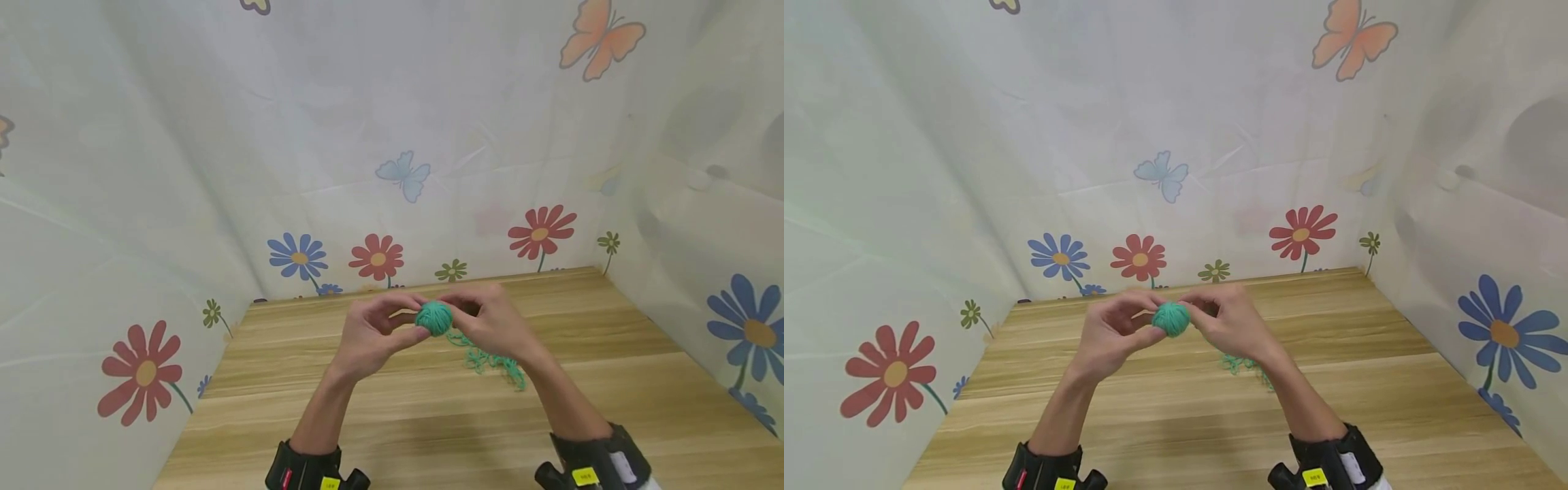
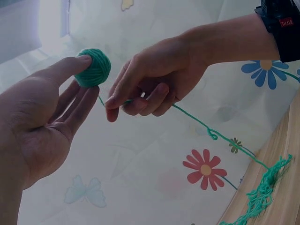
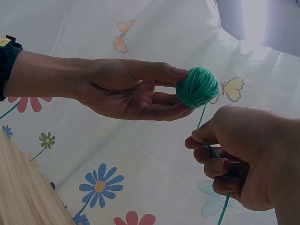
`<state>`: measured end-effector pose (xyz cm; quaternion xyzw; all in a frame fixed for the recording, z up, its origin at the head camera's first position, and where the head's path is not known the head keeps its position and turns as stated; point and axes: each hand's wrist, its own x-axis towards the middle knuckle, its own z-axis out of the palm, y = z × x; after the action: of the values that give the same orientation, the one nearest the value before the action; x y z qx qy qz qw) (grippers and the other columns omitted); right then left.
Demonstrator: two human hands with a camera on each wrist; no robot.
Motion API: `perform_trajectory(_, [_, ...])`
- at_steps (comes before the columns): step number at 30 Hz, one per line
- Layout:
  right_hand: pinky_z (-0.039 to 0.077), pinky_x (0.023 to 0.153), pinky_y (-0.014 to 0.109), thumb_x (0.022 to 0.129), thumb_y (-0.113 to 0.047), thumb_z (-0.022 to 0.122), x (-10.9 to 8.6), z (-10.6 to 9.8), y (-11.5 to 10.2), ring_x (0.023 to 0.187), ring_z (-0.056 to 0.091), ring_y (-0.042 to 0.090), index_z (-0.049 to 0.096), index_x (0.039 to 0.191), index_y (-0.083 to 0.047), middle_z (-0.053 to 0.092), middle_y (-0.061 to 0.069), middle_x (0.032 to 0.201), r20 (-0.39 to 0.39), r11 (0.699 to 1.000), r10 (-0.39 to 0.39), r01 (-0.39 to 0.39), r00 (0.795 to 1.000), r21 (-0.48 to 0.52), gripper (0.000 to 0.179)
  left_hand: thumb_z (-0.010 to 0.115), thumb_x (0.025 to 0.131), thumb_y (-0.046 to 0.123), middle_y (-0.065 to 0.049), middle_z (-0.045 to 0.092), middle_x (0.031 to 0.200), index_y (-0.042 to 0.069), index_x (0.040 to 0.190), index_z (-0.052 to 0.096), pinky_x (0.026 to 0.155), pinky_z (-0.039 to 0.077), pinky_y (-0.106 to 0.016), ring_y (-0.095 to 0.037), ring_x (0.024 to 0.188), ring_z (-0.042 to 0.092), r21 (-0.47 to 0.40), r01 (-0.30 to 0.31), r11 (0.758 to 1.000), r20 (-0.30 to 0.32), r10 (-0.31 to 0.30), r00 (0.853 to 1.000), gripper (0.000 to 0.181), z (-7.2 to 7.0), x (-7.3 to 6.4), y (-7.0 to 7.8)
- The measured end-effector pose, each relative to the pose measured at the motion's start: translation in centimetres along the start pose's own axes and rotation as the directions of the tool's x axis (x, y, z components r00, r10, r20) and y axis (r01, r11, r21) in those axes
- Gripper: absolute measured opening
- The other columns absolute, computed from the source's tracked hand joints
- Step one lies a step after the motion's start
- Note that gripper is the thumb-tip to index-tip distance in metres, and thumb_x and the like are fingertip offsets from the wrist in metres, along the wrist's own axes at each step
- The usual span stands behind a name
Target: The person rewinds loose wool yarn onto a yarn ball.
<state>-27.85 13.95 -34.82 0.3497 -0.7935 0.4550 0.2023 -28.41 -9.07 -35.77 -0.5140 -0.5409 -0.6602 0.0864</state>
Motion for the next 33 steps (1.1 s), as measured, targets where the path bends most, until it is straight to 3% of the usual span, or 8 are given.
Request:
perform_trajectory(5, [0.035, 0.042, 0.016, 0.096, -0.008, 0.073, 0.1, 0.2, -0.2, 0.048, 0.042, 0.004, 0.078, 0.088, -0.015, 0.051, -0.008, 0.058, 0.130, 0.993, -0.117, 0.117, 0.985, 0.008, 0.012, 0.073, 0.083, -0.020, -0.022, 0.067, 0.117, -0.018, 0.111, 0.063, 0.098, 0.056, -0.053, -0.041, 0.111, 0.062, 0.088, -0.026, 0.996, -0.096, 0.035, 0.995, 0.030, 0.2, 0.3, 0.5])
perform_trajectory(9, [0.037, 0.042, 0.018, 0.095, -0.008, 0.074, 0.1, 0.2, -0.7, 0.049, 0.042, 0.004, 0.079, 0.094, -0.017, 0.052, -0.009, 0.061, 0.197, 0.975, -0.219, 0.223, 0.956, 0.002, 0.010, 0.072, 0.079, -0.026, -0.029, 0.067, 0.113, -0.018, 0.110, 0.065, 0.096, 0.056, -0.055, -0.040, 0.109, 0.064, 0.184, -0.039, 0.982, -0.149, 0.067, 0.987, 0.032, 0.7, 0.7, 1.1])
perform_trajectory(13, [0.038, 0.044, 0.016, 0.096, -0.008, 0.073, -0.2, -0.1, -1.4, 0.051, 0.043, 0.002, 0.081, 0.095, -0.015, 0.055, -0.010, 0.064, 0.224, 0.968, -0.242, 0.249, 0.944, -0.003, 0.010, 0.073, 0.078, -0.027, -0.029, 0.068, 0.111, -0.019, 0.108, 0.065, 0.092, 0.058, -0.058, -0.040, 0.107, 0.064, 0.249, -0.020, 0.968, -0.183, 0.067, 0.981, 0.032, 1.0, 0.9, 1.6])
perform_trajectory(17, [0.038, 0.042, 0.016, 0.094, -0.003, 0.073, -0.5, -0.6, -2.1, 0.051, 0.044, 0.002, 0.080, 0.098, -0.015, 0.055, -0.010, 0.065, 0.190, 0.964, -0.265, 0.260, 0.945, 0.053, 0.014, 0.074, 0.079, -0.025, -0.028, 0.067, 0.111, -0.018, 0.109, 0.065, 0.089, 0.060, -0.056, -0.036, 0.107, 0.065, 0.272, 0.017, 0.962, -0.186, 0.035, 0.982, 0.032, 1.1, 0.8, 1.6])
perform_trajectory(23, [0.038, 0.038, 0.019, 0.088, 0.012, 0.072, -0.7, -1.0, -2.7, 0.051, 0.045, 0.004, 0.078, 0.102, -0.009, 0.059, -0.004, 0.067, 0.061, 0.940, -0.321, 0.310, 0.945, 0.146, 0.025, 0.075, 0.081, -0.021, -0.027, 0.066, 0.112, -0.016, 0.115, 0.066, 0.087, 0.062, -0.052, -0.031, 0.105, 0.065, 0.261, 0.065, 0.963, -0.119, -0.035, 0.992, 0.036, 1.0, 0.7, 1.6])
perform_trajectory(33, [0.036, 0.037, 0.019, 0.086, 0.015, 0.072, -0.4, -1.0, -2.5, 0.050, 0.045, 0.004, 0.078, 0.102, -0.004, 0.066, -0.005, 0.072, 0.002, 0.946, -0.302, 0.299, 0.953, 0.123, 0.025, 0.074, 0.080, -0.022, -0.027, 0.060, 0.116, -0.015, 0.111, 0.064, 0.090, 0.061, -0.049, -0.032, 0.108, 0.060, 0.197, 0.105, 0.975, -0.039, -0.099, 0.994, 0.033, 1.1, 0.5, 1.7])
